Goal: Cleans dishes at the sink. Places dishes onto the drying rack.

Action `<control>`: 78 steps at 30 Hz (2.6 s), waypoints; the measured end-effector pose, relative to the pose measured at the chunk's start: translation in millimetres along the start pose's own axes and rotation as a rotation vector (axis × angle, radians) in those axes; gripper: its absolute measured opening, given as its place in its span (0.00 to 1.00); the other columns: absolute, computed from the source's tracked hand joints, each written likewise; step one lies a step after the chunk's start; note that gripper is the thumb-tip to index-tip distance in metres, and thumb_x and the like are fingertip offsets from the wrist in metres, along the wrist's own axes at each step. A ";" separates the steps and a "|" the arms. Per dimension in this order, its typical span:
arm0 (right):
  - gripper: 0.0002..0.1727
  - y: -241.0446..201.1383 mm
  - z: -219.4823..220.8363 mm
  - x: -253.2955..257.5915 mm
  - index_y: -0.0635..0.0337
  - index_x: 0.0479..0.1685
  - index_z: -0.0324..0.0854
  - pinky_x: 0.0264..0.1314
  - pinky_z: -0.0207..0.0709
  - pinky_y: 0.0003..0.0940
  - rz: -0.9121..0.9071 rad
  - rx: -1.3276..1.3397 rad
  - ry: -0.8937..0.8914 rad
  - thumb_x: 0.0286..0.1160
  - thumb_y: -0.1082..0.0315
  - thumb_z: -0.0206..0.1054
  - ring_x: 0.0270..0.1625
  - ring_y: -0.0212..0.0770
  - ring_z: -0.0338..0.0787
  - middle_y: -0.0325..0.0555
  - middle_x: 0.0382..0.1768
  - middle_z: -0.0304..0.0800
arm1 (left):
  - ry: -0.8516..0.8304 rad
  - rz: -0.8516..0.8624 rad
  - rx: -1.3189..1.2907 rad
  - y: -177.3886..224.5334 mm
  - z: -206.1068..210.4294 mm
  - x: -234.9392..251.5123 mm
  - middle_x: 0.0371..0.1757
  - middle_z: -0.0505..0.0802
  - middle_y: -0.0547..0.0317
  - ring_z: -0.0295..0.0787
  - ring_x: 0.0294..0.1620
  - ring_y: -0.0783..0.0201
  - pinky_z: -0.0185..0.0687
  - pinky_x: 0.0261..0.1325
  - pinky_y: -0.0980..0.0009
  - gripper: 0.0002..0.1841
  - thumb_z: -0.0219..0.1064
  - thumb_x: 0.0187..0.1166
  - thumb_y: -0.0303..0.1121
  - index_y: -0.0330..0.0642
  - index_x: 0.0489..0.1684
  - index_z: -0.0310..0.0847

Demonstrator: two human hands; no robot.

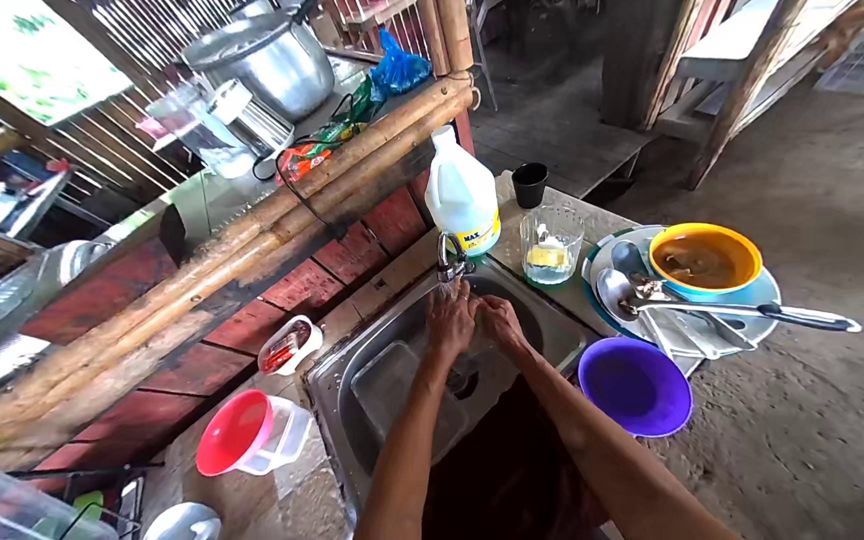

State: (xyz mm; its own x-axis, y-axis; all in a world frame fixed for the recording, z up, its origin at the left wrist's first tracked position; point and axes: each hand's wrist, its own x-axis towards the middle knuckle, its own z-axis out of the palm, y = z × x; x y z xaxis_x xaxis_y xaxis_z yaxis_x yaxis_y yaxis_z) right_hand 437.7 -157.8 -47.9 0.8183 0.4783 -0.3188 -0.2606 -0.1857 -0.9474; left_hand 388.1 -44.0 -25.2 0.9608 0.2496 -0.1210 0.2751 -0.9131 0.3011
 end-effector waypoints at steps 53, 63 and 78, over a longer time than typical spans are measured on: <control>0.38 34.6 36.4 -45.2 0.55 0.92 0.49 0.61 0.74 0.50 0.151 0.113 -0.092 0.92 0.38 0.34 0.61 0.48 0.78 0.59 0.71 0.71 | 0.453 -0.199 -0.900 -43.7 -15.2 -136.0 0.55 0.90 0.30 0.88 0.55 0.51 0.82 0.64 0.60 0.16 0.49 0.89 0.22 0.17 0.62 0.78; 0.25 62.1 100.7 -82.2 0.57 0.74 0.59 0.51 0.83 0.32 0.050 0.486 -0.465 0.94 0.56 0.25 0.51 0.29 0.84 0.40 0.53 0.79 | 0.665 -0.484 -1.752 -72.7 -50.3 -208.6 0.20 0.74 0.68 0.68 0.17 0.79 0.67 0.22 0.85 0.10 0.49 0.91 0.26 0.32 0.49 0.76; 0.26 71.1 189.5 -191.3 0.79 0.71 0.75 0.81 0.64 0.66 -0.343 -1.071 -0.417 0.93 0.62 0.49 0.74 0.73 0.78 0.81 0.68 0.79 | 0.608 -0.623 -0.292 -212.1 -182.3 -738.7 0.45 0.95 0.55 0.90 0.46 0.67 0.83 0.59 0.65 0.15 0.55 0.87 0.29 0.36 0.53 0.90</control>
State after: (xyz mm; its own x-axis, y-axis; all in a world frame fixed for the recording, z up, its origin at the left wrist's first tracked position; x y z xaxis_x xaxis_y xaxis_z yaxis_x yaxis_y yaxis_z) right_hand 165.6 -99.8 -59.4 0.4810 0.8471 -0.2258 0.6593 -0.5193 -0.5438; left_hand -373.5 24.1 172.8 0.4657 0.8718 0.1521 0.6683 -0.4591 0.5853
